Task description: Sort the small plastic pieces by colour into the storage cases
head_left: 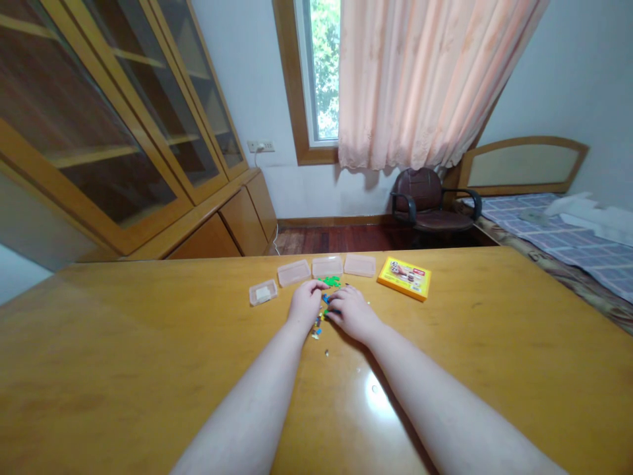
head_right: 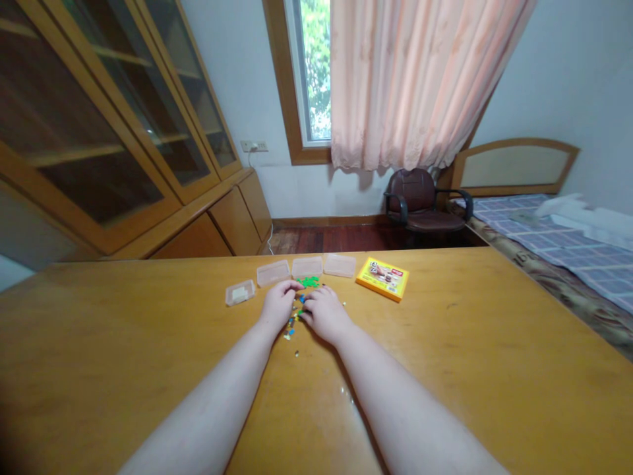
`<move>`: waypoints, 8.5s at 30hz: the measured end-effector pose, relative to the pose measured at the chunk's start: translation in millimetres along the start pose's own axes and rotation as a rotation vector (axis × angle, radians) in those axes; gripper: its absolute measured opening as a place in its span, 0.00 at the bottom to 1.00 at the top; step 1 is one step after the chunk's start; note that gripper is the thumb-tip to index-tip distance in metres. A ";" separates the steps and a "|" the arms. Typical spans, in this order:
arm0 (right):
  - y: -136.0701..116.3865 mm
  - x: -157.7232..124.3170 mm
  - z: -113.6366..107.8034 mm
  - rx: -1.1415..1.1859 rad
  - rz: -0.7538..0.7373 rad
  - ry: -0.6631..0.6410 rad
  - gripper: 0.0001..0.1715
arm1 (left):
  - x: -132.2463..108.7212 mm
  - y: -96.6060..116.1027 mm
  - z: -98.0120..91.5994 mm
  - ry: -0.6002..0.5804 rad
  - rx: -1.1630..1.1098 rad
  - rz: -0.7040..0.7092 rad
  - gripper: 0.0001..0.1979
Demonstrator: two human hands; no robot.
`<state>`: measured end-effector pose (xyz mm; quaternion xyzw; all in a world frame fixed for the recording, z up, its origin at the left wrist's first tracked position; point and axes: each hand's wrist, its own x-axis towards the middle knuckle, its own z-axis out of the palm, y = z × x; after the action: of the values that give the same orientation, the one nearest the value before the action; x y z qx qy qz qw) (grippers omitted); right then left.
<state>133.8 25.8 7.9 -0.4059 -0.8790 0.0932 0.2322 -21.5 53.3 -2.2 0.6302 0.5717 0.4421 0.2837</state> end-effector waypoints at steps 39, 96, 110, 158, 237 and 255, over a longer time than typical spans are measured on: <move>17.2 5.3 -3.6 0.229 0.587 0.164 0.18 | -6.9 8.4 1.7 -0.287 0.443 0.258 0.19; 22.0 3.6 -6.7 0.250 0.559 0.273 0.14 | -5.8 12.2 -2.1 -0.267 0.393 0.299 0.18; 11.5 1.6 -14.5 0.105 0.243 0.031 0.21 | -6.7 13.6 -6.8 -0.252 0.587 0.229 0.15; 24.4 2.5 -7.8 -0.017 0.478 0.095 0.24 | -8.7 18.8 -7.7 -0.294 0.729 0.143 0.13; 14.4 3.2 -7.4 0.084 0.320 0.043 0.20 | -10.7 19.5 -2.1 -0.292 0.560 0.206 0.14; 14.9 3.2 -6.5 0.103 0.316 0.046 0.20 | -10.4 20.2 -0.7 -0.268 0.517 0.179 0.14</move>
<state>145.1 37.7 9.3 -0.5288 -0.7927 0.1641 0.2551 -12.1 39.4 13.1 0.7822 0.5648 0.2183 0.1468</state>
